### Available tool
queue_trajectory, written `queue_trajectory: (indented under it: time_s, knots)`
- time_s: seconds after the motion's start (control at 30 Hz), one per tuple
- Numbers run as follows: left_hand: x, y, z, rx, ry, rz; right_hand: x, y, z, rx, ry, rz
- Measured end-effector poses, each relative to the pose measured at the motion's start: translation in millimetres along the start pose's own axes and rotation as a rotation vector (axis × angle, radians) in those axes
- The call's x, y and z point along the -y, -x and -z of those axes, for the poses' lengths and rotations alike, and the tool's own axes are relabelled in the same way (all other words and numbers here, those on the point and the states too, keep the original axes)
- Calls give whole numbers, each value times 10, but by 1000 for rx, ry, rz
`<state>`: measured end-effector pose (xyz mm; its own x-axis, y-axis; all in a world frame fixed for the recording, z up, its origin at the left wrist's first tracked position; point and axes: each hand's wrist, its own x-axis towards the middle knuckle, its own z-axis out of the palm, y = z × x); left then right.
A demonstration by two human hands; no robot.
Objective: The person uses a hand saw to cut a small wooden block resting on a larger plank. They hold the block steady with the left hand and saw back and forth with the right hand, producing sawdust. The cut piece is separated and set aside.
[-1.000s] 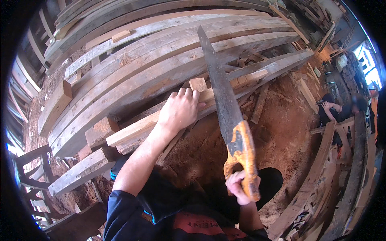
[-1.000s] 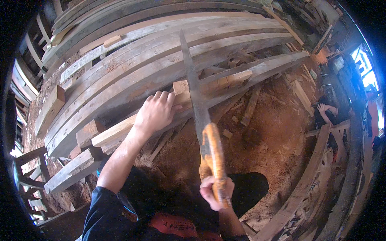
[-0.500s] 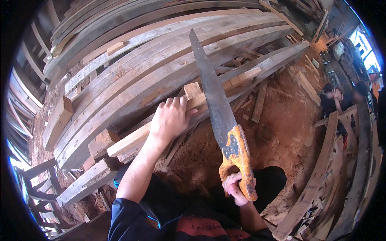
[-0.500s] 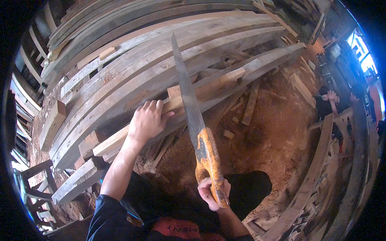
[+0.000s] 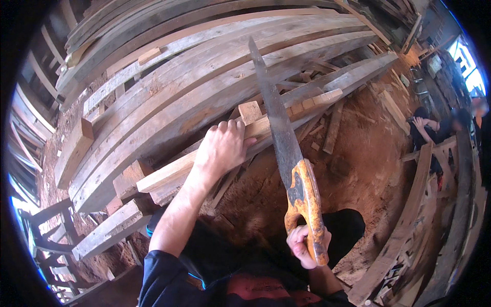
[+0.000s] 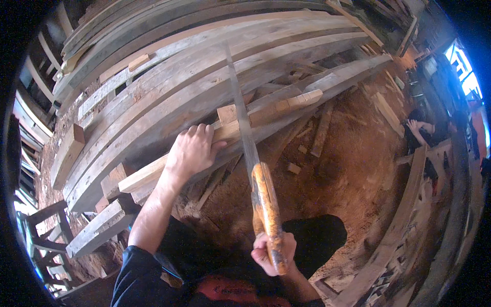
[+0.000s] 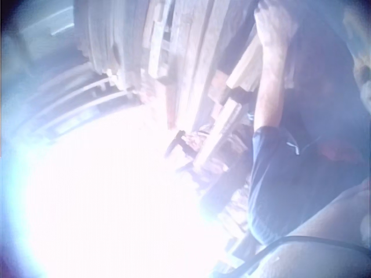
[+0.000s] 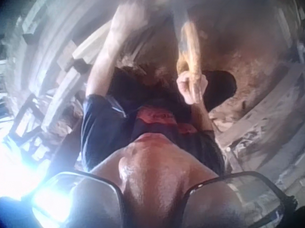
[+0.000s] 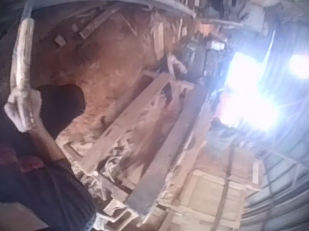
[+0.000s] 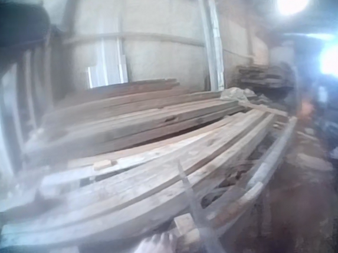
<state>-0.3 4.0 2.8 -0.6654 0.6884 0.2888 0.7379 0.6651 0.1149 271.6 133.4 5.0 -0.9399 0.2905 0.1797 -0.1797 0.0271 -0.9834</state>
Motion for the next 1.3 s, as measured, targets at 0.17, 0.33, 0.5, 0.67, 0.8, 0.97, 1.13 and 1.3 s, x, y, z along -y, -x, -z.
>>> queue_trajectory:
  time_s: [0.17, 0.33, 0.5, 0.67, 0.8, 0.97, 1.13, 1.3]
  knots:
    - [0, 18, -10, -18, 45, -8, -59, -663, -131, 7, 114, 51]
    - [-36, 65, -60, -105, 100, 27, -160, -419, -81, 0, -41, -1]
    - [-62, 102, -48, -64, 38, -33, -313, -143, -244, -27, -109, 98]
    - [-93, 79, -77, -31, 0, 72, -293, -502, -20, 2, -97, 45]
    - [-75, 85, -69, -81, -47, 6, -338, -494, -58, 37, 109, 129]
    - [-72, 99, -122, -101, -87, -16, -344, -535, -41, 28, -121, 107]
    - [-119, 71, -64, -78, -79, 13, -341, -552, -11, 25, -20, 141]
    - [-154, 74, -26, -53, -54, 49, -333, -555, 22, 36, -58, 48]
